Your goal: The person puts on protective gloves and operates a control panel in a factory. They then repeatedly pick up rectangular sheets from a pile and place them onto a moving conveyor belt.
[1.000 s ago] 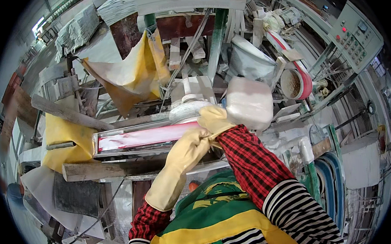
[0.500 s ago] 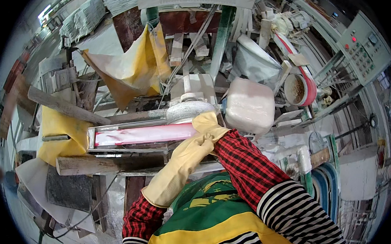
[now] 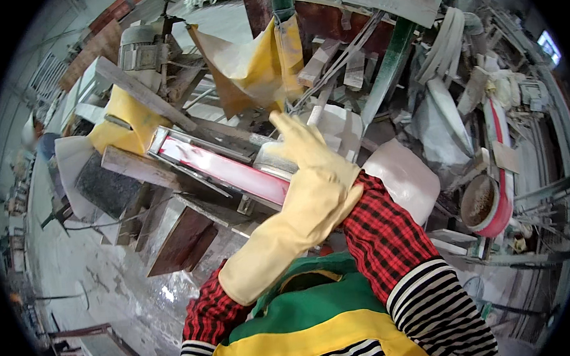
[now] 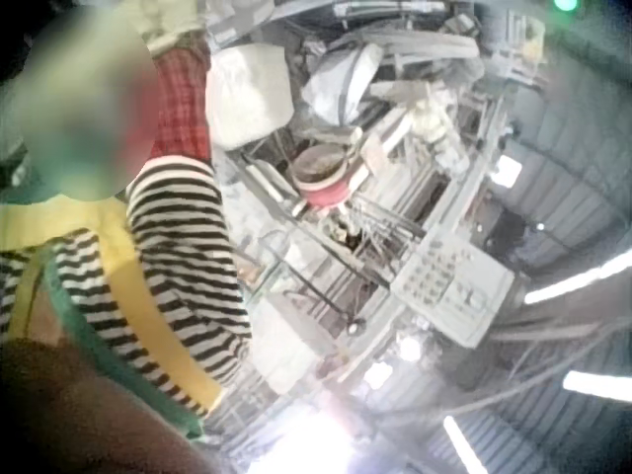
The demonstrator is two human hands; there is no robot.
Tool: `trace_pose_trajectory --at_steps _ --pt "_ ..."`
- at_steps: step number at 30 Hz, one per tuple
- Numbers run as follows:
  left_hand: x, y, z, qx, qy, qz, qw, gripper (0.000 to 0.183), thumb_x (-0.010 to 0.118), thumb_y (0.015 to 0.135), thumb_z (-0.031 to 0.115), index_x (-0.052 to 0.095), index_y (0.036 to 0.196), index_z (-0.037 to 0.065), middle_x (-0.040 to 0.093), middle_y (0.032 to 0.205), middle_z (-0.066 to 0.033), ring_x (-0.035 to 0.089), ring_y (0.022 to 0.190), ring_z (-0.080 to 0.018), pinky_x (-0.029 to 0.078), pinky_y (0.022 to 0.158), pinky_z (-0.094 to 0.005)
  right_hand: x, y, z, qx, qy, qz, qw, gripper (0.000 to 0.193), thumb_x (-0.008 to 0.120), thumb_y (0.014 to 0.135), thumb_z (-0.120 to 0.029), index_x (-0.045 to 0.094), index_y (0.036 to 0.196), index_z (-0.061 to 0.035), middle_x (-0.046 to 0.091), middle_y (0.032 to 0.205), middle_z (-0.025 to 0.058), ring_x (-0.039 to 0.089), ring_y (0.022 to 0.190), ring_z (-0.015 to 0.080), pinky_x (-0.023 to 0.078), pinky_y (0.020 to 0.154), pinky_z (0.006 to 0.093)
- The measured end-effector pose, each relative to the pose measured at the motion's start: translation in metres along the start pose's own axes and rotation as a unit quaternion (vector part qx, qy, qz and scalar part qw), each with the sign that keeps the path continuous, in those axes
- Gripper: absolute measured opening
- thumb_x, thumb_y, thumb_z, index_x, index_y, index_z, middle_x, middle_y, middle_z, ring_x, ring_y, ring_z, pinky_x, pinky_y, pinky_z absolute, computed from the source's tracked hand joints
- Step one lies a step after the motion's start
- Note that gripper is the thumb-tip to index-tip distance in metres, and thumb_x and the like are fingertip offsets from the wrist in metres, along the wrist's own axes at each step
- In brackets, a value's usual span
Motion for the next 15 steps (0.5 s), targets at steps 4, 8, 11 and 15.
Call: trace_pose_trajectory --at_steps 4,8,11,15 --pt "0.000 -0.020 0.009 -0.134 -0.097 -0.056 0.985 0.039 0.072 0.089 0.028 0.062 0.057 0.008 0.052 0.052 -0.0097 0.057 0.052 -0.0327 0.044 0.053 -0.0438 0.015 -0.007 -0.014 -0.282 0.471 0.195 0.813 0.053 0.049 0.098 -0.006 0.044 0.151 -0.0084 0.044 0.157 0.0086 0.034 0.149 0.0276 0.013 0.128 0.0415" --pt "-0.022 -0.053 0.019 -0.205 0.062 -0.107 0.971 0.033 0.076 0.082 0.024 0.062 0.057 0.008 0.057 0.056 -0.0074 0.061 0.058 -0.0313 0.050 0.057 -0.0403 0.038 0.000 -0.036 -0.089 0.401 0.227 0.883 0.043 0.052 0.104 -0.016 0.051 0.144 0.0000 0.052 0.148 0.0178 0.049 0.138 0.0293 0.039 0.117 0.0379" --pt "-0.030 -0.080 0.030 -0.280 0.126 0.012 0.951 0.022 0.073 0.082 0.019 0.065 0.064 0.008 0.059 0.058 -0.0073 0.062 0.060 -0.0279 0.052 0.060 -0.0386 0.055 -0.001 -0.064 0.139 0.776 0.124 0.603 0.055 0.055 0.105 -0.036 0.045 0.149 -0.0053 0.059 0.142 0.0149 0.057 0.128 0.0261 0.039 0.112 0.0418" --pt "-0.020 -0.122 0.041 -0.392 0.090 0.227 0.887 0.026 0.068 0.071 -0.007 0.065 0.093 0.007 0.061 0.076 -0.0059 0.060 0.067 -0.0218 0.048 0.058 -0.0316 0.062 -0.004 -0.117 0.217 0.875 0.070 0.427 0.043 0.059 0.102 -0.031 0.056 0.138 -0.0080 0.063 0.137 0.0099 0.060 0.124 0.0260 0.048 0.104 0.0401"
Point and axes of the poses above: each hand's wrist, its own y-axis towards the middle knuckle, its own x-axis out of the palm, z = x × y, the point moved 6 cm from there along y, towards the middle knuckle
